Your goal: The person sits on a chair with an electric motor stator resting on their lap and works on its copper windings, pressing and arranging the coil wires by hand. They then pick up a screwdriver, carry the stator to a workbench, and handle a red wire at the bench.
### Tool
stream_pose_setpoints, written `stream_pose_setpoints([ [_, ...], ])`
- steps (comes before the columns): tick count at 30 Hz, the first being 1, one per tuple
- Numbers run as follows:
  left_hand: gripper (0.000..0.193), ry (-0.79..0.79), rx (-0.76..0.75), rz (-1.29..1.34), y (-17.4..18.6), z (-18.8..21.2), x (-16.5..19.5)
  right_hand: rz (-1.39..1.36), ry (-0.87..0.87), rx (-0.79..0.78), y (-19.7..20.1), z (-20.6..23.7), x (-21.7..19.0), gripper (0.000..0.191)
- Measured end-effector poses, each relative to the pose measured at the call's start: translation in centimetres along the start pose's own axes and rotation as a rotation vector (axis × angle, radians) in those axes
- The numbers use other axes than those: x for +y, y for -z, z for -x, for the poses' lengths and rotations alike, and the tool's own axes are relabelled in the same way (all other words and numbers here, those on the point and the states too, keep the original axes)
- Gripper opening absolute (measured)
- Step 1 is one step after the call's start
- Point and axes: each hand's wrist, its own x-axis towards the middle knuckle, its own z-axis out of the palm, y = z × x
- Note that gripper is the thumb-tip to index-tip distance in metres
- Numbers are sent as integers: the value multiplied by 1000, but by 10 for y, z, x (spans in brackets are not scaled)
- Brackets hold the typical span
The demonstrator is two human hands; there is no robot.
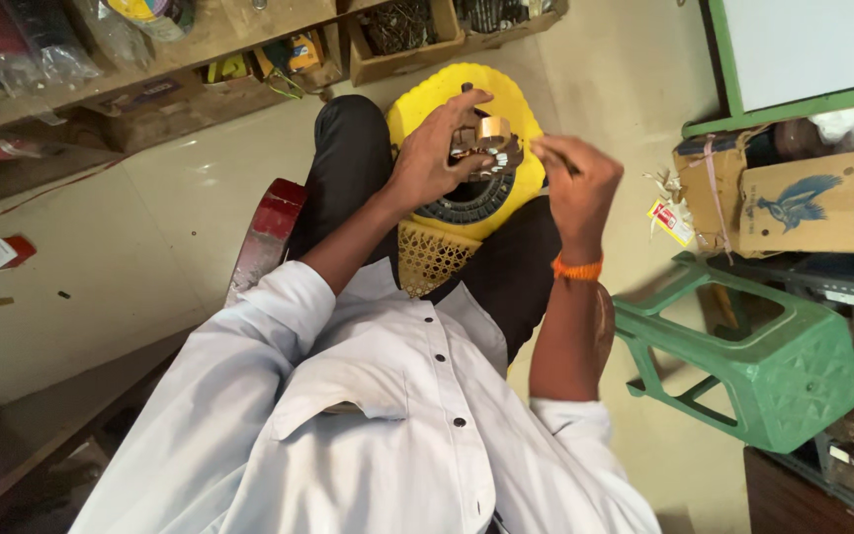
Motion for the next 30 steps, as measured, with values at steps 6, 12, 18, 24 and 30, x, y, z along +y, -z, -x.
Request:
stream_pose_setpoints([
  [6,75,17,89,36,-9,2,-14,-20,95,-196,-15,-55,-7,8],
  [12,70,-25,64,-17,-9,5,-16,59,-91,-382,-38,-90,33,6],
  [18,100,408,10,630,2,-4,-18,33,-21,-564,-64,-113,58,10],
  [24,101,655,21,1001,3,-25,-32,121,-41,-437,-53,-122,26,12],
  [30,92,363,-158,1075,17,-25,-34,180,-5,-363,-17,-97,-40,10],
])
